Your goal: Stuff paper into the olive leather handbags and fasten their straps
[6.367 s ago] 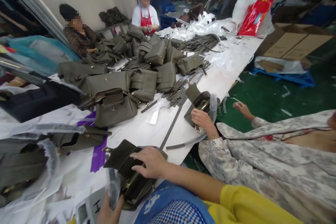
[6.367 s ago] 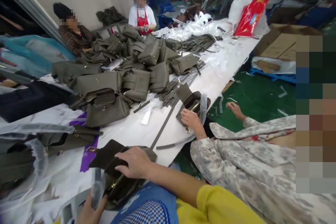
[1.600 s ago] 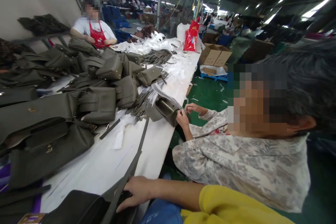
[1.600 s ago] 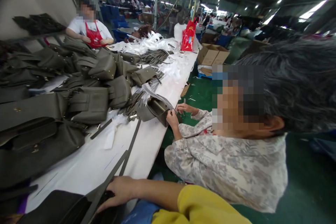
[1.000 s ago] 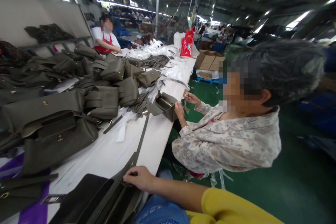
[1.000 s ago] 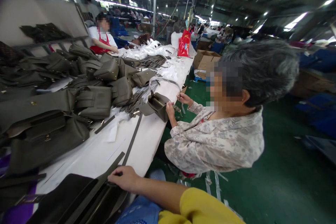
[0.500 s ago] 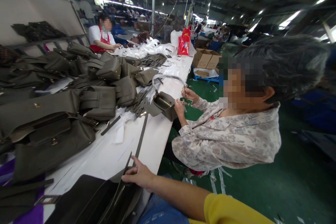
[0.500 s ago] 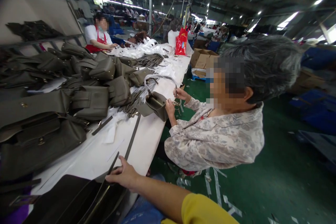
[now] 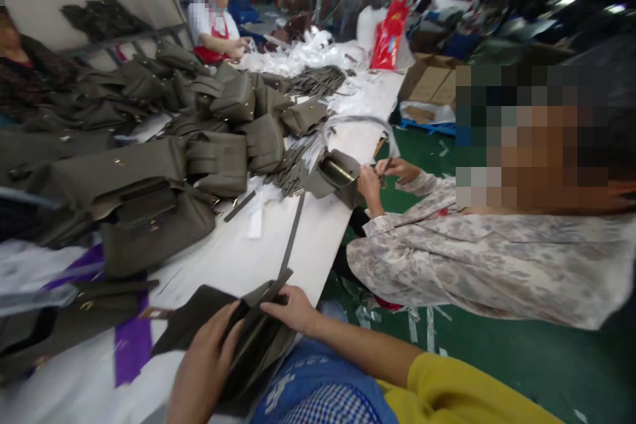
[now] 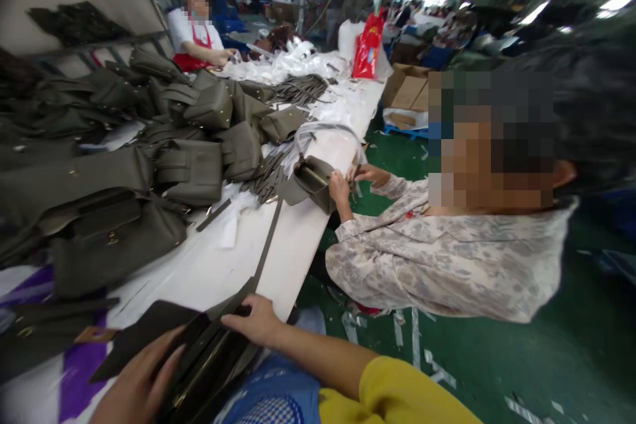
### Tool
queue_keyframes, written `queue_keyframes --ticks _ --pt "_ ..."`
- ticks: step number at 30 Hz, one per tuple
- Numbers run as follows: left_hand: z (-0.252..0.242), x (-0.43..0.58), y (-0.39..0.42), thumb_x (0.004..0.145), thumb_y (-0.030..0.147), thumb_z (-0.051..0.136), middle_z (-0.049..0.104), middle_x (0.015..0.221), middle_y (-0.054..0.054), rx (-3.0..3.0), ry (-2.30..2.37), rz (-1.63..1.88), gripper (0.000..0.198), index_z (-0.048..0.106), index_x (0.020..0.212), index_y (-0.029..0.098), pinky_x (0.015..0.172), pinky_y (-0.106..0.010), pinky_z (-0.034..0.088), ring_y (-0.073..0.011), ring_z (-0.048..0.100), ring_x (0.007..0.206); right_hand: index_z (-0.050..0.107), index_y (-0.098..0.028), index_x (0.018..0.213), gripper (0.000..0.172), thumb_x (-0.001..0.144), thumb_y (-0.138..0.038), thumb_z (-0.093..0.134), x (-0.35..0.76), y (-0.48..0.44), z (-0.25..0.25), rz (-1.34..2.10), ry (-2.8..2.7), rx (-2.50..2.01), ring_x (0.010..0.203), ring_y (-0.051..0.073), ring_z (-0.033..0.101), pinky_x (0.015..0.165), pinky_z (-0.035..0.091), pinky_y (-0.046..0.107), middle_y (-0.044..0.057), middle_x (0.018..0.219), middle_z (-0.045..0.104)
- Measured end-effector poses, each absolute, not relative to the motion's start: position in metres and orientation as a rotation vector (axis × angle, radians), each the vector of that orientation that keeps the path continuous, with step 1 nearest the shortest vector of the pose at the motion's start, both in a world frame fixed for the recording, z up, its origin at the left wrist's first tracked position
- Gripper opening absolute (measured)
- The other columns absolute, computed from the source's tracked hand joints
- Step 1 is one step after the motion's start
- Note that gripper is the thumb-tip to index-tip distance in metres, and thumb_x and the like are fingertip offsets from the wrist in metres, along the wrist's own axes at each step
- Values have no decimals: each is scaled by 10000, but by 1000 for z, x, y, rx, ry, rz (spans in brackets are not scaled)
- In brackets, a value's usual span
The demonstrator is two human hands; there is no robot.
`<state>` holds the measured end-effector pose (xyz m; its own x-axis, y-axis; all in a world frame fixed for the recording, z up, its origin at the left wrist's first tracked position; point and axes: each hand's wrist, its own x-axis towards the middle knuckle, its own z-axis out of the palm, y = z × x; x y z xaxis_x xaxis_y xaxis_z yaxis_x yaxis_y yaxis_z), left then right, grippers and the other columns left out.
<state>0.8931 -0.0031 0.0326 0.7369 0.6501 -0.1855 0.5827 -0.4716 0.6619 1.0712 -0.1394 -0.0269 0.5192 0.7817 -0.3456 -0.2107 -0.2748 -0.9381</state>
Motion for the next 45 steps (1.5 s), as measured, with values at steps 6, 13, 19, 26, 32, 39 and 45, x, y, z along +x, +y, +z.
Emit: queue_keyframes --ticks 6,13,19,26,32,39,45 --pt "28 964 -37 904 381 555 649 1287 -91 2120 776 162 378 640 1228 205 1087 -411 411 -252 576 1215 747 -203 1023 271 797 -330 668 1075 -136 -24 911 -654 -1575 967 250 668 947 500 418 51 1039 741" --pt "24 974 -38 869 301 623 709 1117 -73 2006 899 252 207 724 1014 193 1025 -377 429 -232 621 1088 730 -236 1093 315 784 -279 687 1080 -146 -25 940 -770 -1562 1075 262 628 1011 454 433 40 1103 721" --pt "30 957 -23 918 408 527 720 903 -62 1850 900 204 337 666 1071 142 798 -310 507 -190 658 816 665 -258 1243 383 865 -318 645 1108 -152 -15 961 -1215 -1439 1174 247 593 1053 412 431 62 1236 676" --pt "36 938 -30 857 427 584 720 876 -59 1820 882 106 321 722 956 154 782 -298 475 -203 644 826 744 -246 1106 308 821 -336 670 1122 -155 -5 1064 -1354 -1448 1068 249 618 942 476 379 86 1155 679" --pt "6 934 -33 804 468 586 655 654 -30 1764 974 -74 328 645 768 147 559 -258 415 -164 592 584 775 -225 854 162 739 -300 687 1110 -152 -28 1068 -1318 -1535 932 221 604 792 490 291 59 1036 654" --pt "-21 923 -24 788 437 626 683 687 -32 1791 924 -45 288 687 804 155 597 -250 405 -159 610 643 792 -284 929 312 641 -214 694 1131 -146 -14 1328 -1403 -1368 893 208 609 703 462 247 27 990 650" --pt "6 925 -37 814 566 544 627 636 -18 1719 936 -26 455 675 905 141 517 -241 417 -135 557 527 777 -283 985 292 693 -283 769 1138 -140 -26 1281 -1516 -1328 765 165 617 644 461 231 22 956 632"
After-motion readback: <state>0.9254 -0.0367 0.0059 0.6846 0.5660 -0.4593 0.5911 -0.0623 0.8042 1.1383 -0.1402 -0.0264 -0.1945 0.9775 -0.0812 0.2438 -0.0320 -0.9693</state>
